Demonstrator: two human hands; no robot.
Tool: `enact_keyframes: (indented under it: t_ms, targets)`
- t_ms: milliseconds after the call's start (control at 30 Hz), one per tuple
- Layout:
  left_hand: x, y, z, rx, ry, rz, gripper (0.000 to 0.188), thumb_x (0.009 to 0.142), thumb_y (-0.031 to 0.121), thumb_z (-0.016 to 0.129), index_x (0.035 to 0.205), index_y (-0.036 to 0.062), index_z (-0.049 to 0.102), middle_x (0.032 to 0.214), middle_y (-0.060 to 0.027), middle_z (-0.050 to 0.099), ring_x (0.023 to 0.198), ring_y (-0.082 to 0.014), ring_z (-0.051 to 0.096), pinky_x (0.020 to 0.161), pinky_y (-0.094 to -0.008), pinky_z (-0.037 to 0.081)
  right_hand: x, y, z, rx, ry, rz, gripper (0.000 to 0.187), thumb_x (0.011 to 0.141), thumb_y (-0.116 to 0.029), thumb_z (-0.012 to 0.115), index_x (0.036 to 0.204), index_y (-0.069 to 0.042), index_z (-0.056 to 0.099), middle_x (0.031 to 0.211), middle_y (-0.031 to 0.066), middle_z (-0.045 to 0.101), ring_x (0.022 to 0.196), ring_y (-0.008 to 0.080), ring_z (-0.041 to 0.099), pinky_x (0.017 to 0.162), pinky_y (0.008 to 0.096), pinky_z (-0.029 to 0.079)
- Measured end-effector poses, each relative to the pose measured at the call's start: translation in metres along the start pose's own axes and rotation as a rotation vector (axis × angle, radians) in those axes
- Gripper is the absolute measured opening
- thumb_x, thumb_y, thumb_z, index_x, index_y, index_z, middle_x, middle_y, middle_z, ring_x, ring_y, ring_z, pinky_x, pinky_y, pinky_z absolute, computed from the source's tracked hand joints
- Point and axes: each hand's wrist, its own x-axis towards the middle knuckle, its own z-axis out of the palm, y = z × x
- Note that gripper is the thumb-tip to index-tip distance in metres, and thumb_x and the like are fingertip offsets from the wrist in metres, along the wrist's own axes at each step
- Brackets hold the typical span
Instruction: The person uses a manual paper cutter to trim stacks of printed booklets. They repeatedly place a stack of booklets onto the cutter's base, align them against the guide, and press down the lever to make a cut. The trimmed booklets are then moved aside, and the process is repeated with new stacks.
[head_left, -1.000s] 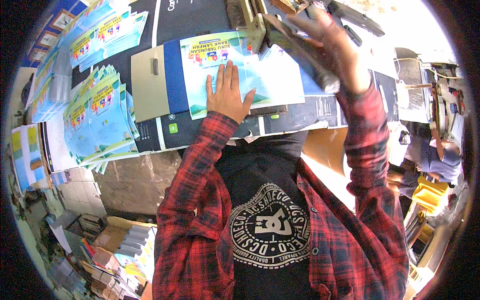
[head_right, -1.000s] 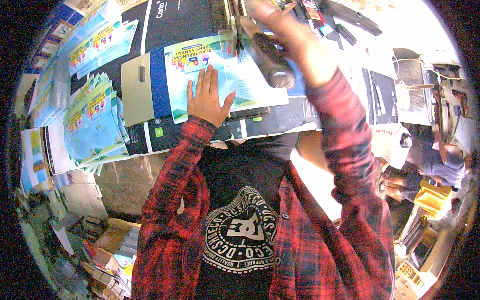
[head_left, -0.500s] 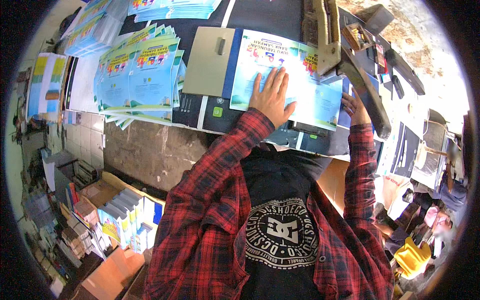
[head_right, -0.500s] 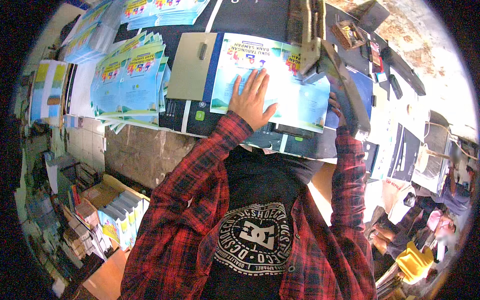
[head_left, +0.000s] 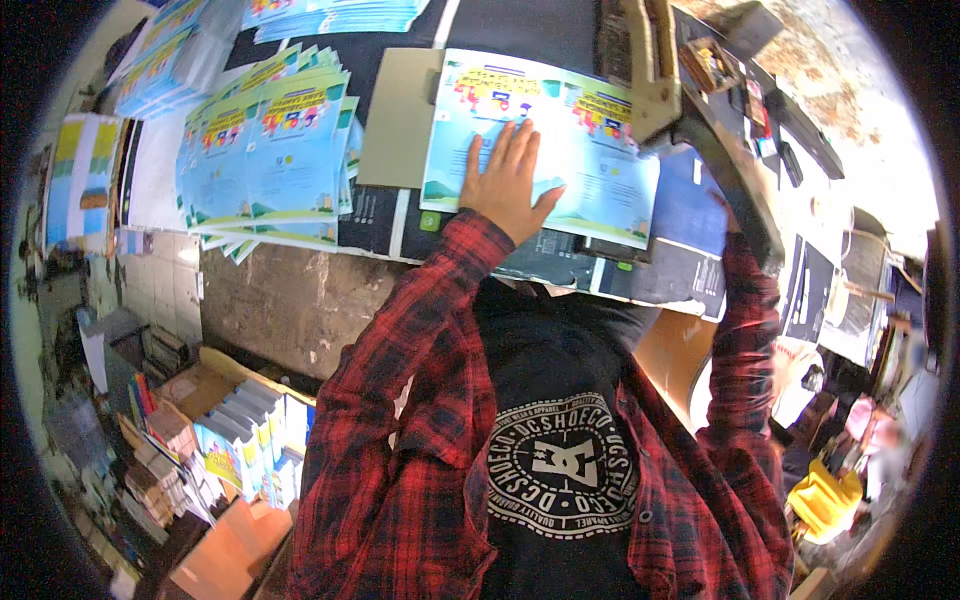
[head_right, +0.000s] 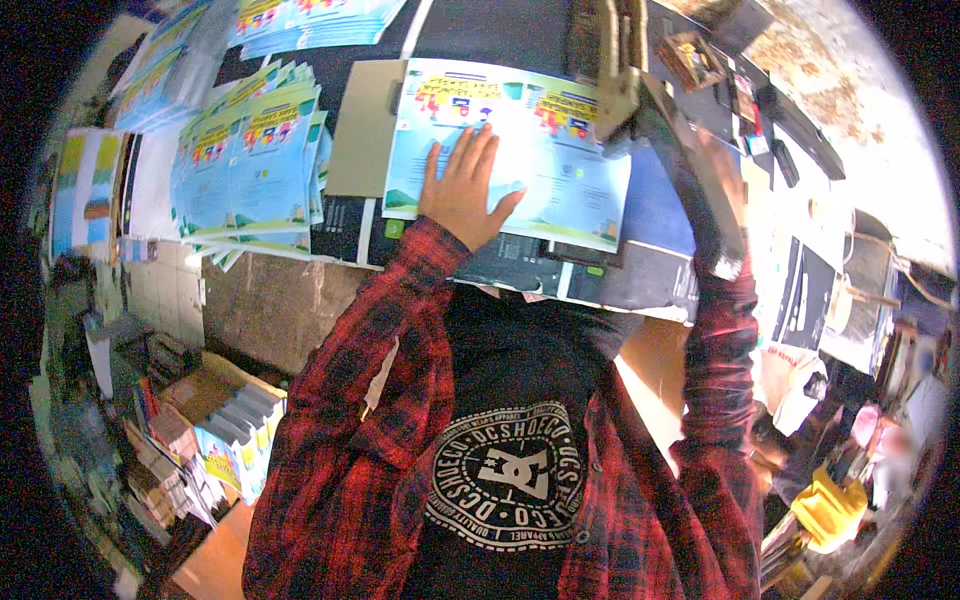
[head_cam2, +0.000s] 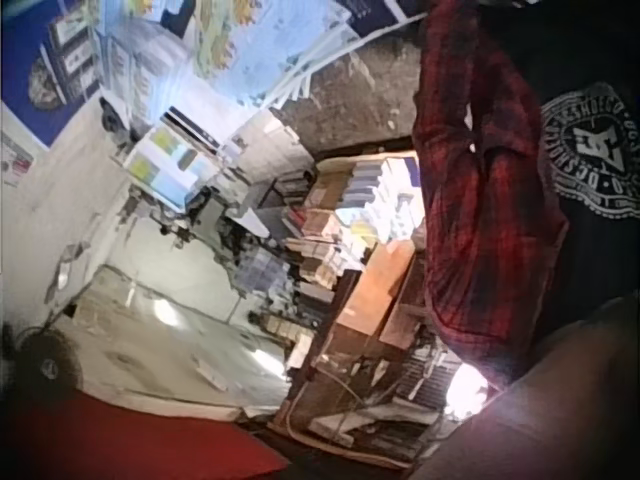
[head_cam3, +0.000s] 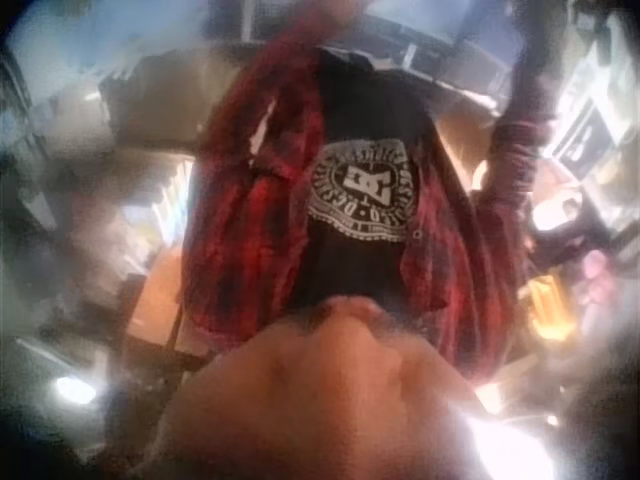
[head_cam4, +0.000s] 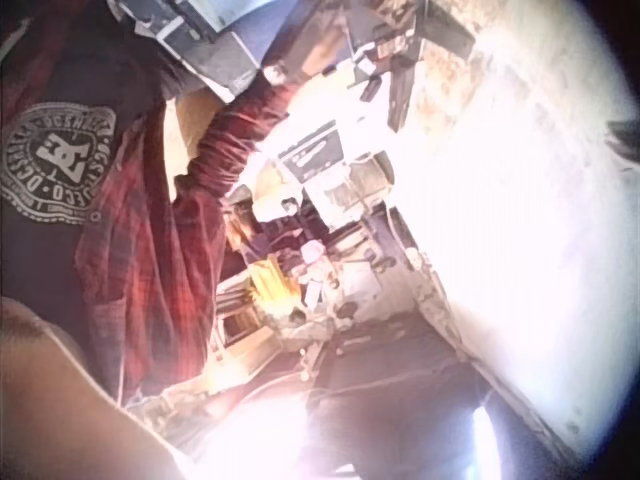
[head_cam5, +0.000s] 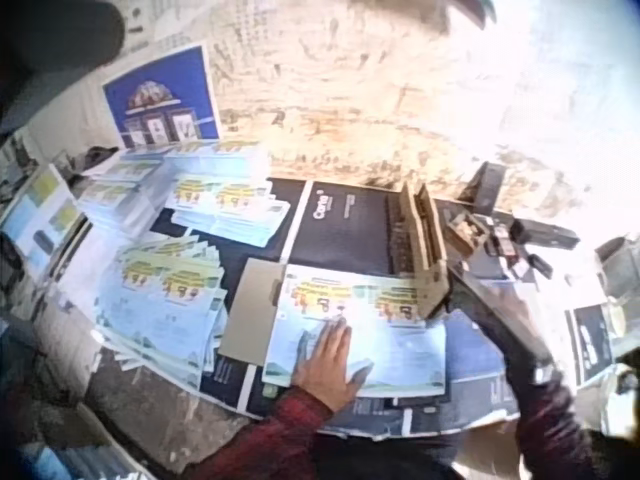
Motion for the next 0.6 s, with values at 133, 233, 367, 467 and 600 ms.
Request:
enact_keyframes:
  t_ms: [133,233,367,467,600]
  targets:
    - [-0.002,-0.001,-0.006,0.071,0.045,0.007,0.074,0.09,0.056,0.051,0.14,0.0029,0.044,0.153,-0.0121,0.035,0.143,-0.0267,0.029,0.114,-0.055,0.017,0.071,-0.151,-0.098,0.643,0.047,0.4,0.057,0.098,-0.049,0.043,0.142,-0.012,0.047,0.137,0.0112,0.053,0.121,0.0263,0.053,0.101,0.0411,0.04]
    - [0.001,-0.002,0.0,0.041,0.049,0.038,0.073,0.089,0.054,0.054,0.14,0.0025,0.044,0.152,-0.012,0.036,0.143,-0.0279,0.03,0.114,-0.0556,0.018,0.071,-0.155,-0.098,0.193,-0.17,0.034,0.051,0.102,-0.04,0.043,0.143,-0.011,0.046,0.145,0.0196,0.044,0.131,0.0345,0.046,0.108,0.0406,0.036]
    - [-0.002,-0.005,-0.003,0.054,0.051,0.017,0.072,0.089,0.053,0.054,0.139,0.0024,0.044,0.152,-0.011,0.037,0.141,-0.0279,0.033,0.113,-0.0553,0.02,0.054,-0.201,-0.065,-0.005,-0.342,0.101,0.054,0.094,-0.031,0.06,0.139,-0.002,0.047,0.144,0.031,0.039,0.127,0.042,0.049,0.105,0.0416,0.04]
    - [0.0,0.0,-0.001,0.018,0.062,0.03,0.072,0.088,0.052,0.056,0.139,0.0027,0.044,0.152,-0.0105,0.038,0.141,-0.0279,0.034,0.112,-0.0547,0.021,0.006,-0.194,-0.016,-0.142,-0.061,0.026,0.08,0.081,-0.048,0.071,0.137,0.003,0.045,0.143,0.0336,0.037,0.123,0.0487,0.048,0.103,0.0509,0.04]
    - [0.0,0.001,-0.004,0.009,0.047,0.018,0.072,0.088,0.052,0.057,0.139,0.0031,0.043,0.152,-0.0104,0.038,0.141,-0.0281,0.034,0.112,-0.0545,0.02,-0.019,-0.174,0.057,-0.113,0.152,0.002,0.086,0.075,-0.04,0.075,0.145,-0.005,0.039,0.151,0.0332,0.024,0.132,0.0486,0.037,0.107,0.0491,0.035]
